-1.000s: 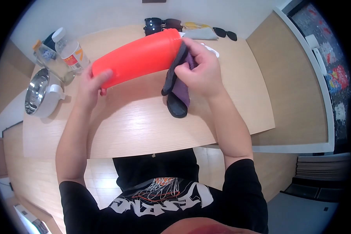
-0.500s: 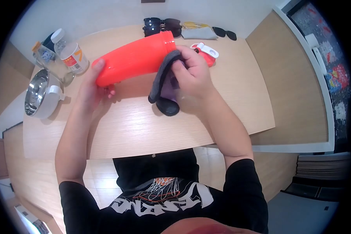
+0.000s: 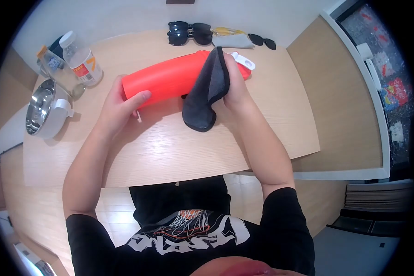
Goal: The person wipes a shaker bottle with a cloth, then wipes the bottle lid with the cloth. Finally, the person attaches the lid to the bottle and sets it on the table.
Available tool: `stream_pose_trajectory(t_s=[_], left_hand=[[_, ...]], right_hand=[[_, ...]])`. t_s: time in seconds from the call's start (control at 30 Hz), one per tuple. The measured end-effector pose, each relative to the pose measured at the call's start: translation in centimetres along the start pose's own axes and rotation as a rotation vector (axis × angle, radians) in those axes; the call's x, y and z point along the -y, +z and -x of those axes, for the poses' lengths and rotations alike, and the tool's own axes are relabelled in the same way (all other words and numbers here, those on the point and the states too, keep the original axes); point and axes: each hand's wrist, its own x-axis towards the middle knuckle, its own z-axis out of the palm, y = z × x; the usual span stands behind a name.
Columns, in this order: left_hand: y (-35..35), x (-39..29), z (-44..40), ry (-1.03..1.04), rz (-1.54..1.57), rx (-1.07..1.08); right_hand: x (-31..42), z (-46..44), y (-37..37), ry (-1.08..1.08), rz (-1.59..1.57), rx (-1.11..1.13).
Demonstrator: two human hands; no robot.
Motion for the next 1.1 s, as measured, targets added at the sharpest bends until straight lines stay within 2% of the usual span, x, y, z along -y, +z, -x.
stream_pose_trajectory(t_s=[0.17, 0.27, 0.33, 0.43, 0.53, 0.63, 0.73, 0.83, 0.93, 1.03, 1.1], left_hand=[[0.6, -0.6, 0.5, 0.004, -0.019, -0.031], [0.3, -0.6, 0.4, -0.008, 0.005, -0.037], [-0.3, -0.5, 0.2, -0.041, 0.040, -0.011], [0.2, -1.1, 0.6, -0.020, 0.292, -0.026], [-0.5, -0.4, -0.1, -0.004, 0.320, 0.039], [-0.1, -0.3, 0.3, 0.164, 0.215, 0.014], [-0.4, 1.2, -0.6, 0.604, -0.131, 0.027], [-0.5, 1.1, -0.5, 0.801, -0.315, -0.005], [1.2, 0.9, -0.1, 0.737, 0.000, -0.021], [-0.1, 0.5, 0.9, -0.120, 0.494, 0.423], [-0.4, 0.6, 0.7, -0.298, 0.858, 0.489]], right_hand=[[1.2, 0.2, -0.3, -0.075, 0.206, 0.023], [0.5, -0.3, -0.3, -0.112, 0.091, 0.075], [-0.3, -0.9, -0.8, -0.167, 0.202, 0.066], [-0.6, -0.6, -0.7, -0.287, 0.233, 0.187], [-1.0, -1.9, -2.0, -0.412, 0.395, 0.239], [-1.4, -2.5, -2.4, -0.370, 0.336, 0.131], [-1.8, -2.0, -1.1, -0.463, 0.198, -0.009], [-2.4, -1.2, 0.6, -0.535, 0.079, -0.165], [-2.7, -2.3, -1.1, -0.762, 0.275, -0.123], [-2.5, -2.3, -1.9, -0.941, 0.443, -0.136], [-2.4, -1.7, -1.9, -1.065, 0.576, -0.117]])
